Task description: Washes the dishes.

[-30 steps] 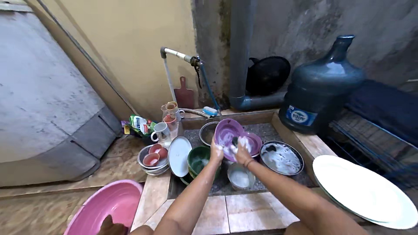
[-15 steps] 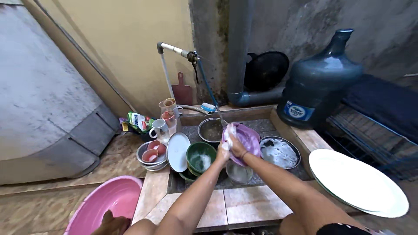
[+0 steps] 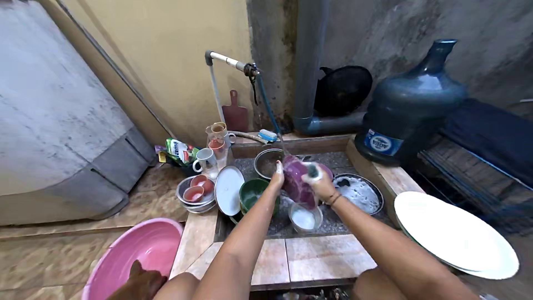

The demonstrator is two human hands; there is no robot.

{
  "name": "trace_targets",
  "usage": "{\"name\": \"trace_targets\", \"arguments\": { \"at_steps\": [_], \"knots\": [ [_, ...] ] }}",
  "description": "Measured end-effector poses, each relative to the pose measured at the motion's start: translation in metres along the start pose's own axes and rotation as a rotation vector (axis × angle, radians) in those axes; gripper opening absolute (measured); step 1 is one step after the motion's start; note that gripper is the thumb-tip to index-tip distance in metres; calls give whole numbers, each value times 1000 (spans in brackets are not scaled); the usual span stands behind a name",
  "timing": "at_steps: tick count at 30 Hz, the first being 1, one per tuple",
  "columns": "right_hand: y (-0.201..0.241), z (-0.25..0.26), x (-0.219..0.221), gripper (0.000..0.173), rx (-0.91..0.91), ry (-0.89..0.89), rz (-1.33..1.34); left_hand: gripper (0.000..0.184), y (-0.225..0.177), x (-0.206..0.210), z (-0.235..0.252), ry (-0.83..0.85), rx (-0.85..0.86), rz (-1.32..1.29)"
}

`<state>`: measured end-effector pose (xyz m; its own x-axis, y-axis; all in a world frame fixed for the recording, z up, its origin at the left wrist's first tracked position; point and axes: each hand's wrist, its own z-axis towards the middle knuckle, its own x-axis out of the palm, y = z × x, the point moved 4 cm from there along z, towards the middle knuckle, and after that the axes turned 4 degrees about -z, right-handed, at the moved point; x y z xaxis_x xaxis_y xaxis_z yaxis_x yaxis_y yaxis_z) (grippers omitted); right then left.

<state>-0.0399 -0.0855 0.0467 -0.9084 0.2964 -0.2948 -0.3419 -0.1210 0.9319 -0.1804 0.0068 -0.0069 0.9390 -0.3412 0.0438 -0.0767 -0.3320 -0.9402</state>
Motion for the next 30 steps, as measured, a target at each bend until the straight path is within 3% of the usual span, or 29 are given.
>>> {"name": "trace_targets", "arguments": {
  "at_steps": [2,5,8,10,14,17,19,23,26,28,30],
  "knots": [
    [-10,9,-24,48,87,-156,199,74,17,-10,14,-49,23,-74],
    [-30,17,-61,44,237,-372,59,48,24,-13,16,-20,129,-318],
    [-47,19,-72,55,216,-456,-259,57,4,3,-10,-20,167,-486],
    [-48,13,-56,56,130,-454,-307,63,-11,16,-23,-121,211,-503],
    [-26,-24,18,55,-67,-231,-251,58,-32,31,-33,-311,378,-262],
    [-6,-38,48,46,-294,-203,-255,42,-31,40,-45,-198,483,17],
    [-10,-17,33,41,-334,-249,-297,33,-20,45,-49,-104,555,84],
    [-18,12,-5,39,16,-271,-283,36,-10,55,-67,47,479,373],
    [-3,-15,14,43,-137,-206,-370,33,-19,51,-61,58,525,440],
    [-1,-10,7,42,-233,-256,-294,29,-30,49,-63,102,529,461],
    [-11,17,-19,39,-136,-290,-175,32,-39,52,-71,131,566,462]
  ]
}}
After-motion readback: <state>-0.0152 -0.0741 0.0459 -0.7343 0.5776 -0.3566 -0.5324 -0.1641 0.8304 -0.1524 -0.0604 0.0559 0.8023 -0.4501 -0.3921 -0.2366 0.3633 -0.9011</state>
